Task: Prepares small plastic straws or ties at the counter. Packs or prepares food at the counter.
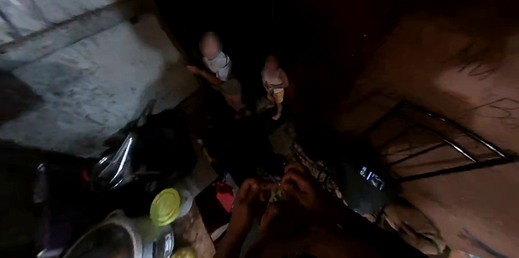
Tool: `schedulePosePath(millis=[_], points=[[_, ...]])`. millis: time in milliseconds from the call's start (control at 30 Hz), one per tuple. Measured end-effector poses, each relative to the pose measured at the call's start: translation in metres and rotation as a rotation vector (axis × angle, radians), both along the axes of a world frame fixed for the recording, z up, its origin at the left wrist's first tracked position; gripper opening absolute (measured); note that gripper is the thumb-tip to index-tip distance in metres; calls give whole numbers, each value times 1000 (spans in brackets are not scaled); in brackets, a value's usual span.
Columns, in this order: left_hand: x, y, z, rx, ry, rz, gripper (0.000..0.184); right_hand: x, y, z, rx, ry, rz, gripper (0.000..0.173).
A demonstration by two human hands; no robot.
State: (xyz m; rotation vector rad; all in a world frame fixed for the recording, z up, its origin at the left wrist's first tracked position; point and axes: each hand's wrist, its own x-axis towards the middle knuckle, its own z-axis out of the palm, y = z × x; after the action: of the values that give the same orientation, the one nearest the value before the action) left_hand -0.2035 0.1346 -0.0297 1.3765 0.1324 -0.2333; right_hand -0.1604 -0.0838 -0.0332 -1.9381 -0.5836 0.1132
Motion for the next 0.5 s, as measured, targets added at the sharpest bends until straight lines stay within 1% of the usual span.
schedulePosePath(millis=[67,100,133,167,200,233,300,367,400,433,467,500], points=[[32,2,-7,-174,-18,-23,12,41,-1,-15,77,106,36,26],[51,2,-11,-233,-14,-57,9,62,-1,-16,110,150,61,26],[71,1,-15,-277,-11,-111,10,83,-2,-16,134,176,75,25],[93,1,-19,-282,-3,-176,14,105,-5,-13,140,199,81,25],[114,1,-20,-229,23,-235,14,126,-8,-12,139,202,86,24],[136,0,-20,-133,51,-310,16,148,-13,-13,126,188,95,24],[183,-4,-21,161,97,-476,24,190,-24,-20,65,141,118,26],[222,-8,-46,500,165,-636,35,222,-35,-21,-69,108,171,25],[238,-11,-65,634,190,-674,40,238,-38,-23,-111,66,193,24],[254,-17,-75,760,220,-681,45,252,-38,-29,-118,7,200,22],[269,-23,-79,867,247,-683,47,265,-39,-35,-120,-12,205,21],[283,-31,-76,971,303,-695,50,275,-40,-35,-153,33,219,22]])
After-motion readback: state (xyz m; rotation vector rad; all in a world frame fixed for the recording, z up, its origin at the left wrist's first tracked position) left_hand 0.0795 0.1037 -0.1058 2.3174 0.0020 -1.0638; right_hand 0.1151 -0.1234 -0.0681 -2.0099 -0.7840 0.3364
